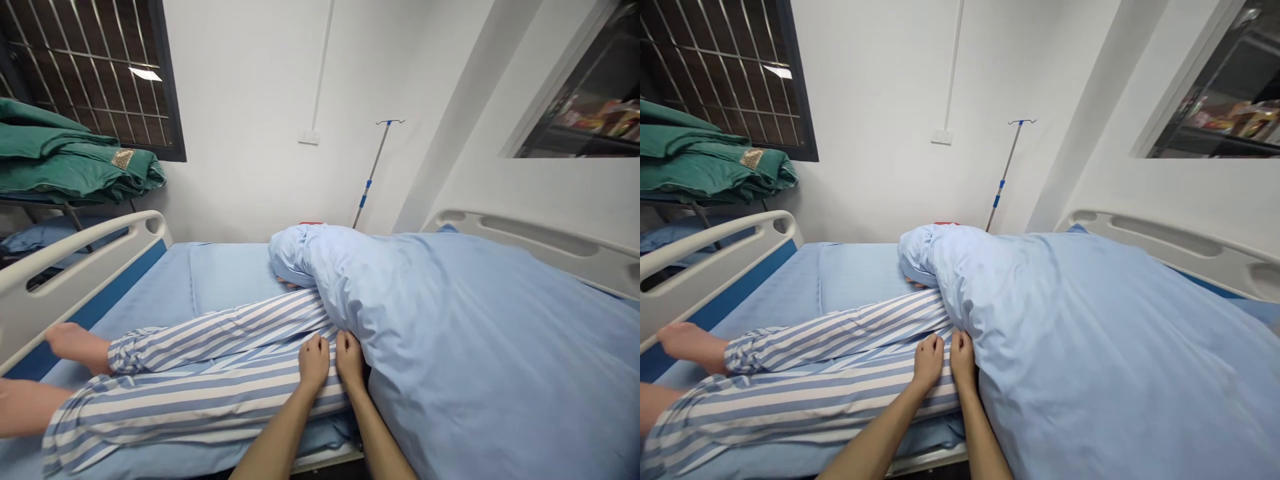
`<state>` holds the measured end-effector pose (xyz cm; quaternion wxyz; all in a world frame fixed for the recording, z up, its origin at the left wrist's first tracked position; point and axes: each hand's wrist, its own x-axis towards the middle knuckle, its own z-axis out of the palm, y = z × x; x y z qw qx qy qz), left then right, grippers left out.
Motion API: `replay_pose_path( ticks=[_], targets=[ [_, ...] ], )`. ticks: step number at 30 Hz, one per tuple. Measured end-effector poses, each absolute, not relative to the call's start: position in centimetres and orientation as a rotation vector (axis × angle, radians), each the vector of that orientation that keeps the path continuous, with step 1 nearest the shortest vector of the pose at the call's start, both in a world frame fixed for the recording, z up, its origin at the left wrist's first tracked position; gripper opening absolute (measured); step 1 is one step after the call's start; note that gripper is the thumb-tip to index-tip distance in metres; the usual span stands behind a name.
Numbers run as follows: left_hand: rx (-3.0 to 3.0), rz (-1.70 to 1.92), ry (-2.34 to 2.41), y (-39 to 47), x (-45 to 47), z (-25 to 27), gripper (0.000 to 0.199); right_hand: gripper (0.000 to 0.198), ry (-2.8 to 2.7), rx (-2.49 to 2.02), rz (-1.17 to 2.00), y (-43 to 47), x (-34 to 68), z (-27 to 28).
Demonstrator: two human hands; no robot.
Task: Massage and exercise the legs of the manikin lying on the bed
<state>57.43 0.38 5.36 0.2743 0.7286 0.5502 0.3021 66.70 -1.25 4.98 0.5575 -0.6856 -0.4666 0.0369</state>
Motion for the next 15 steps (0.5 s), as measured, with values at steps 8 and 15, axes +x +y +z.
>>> replay_pose_path(
  ticks=[8, 15],
  targets=[
    [2.132, 0.62, 1.633, 1.3, 44.7, 4.0, 0.031, 0.031, -1.148, -1.689, 0.055, -1.5, 66.6, 5.1],
    [2.136, 0.442, 2.033, 2.4, 25.9, 4.0, 0.027, 0.032, -1.178, -1.721, 0.068, -1.7, 66.4, 5.4]
  ],
)
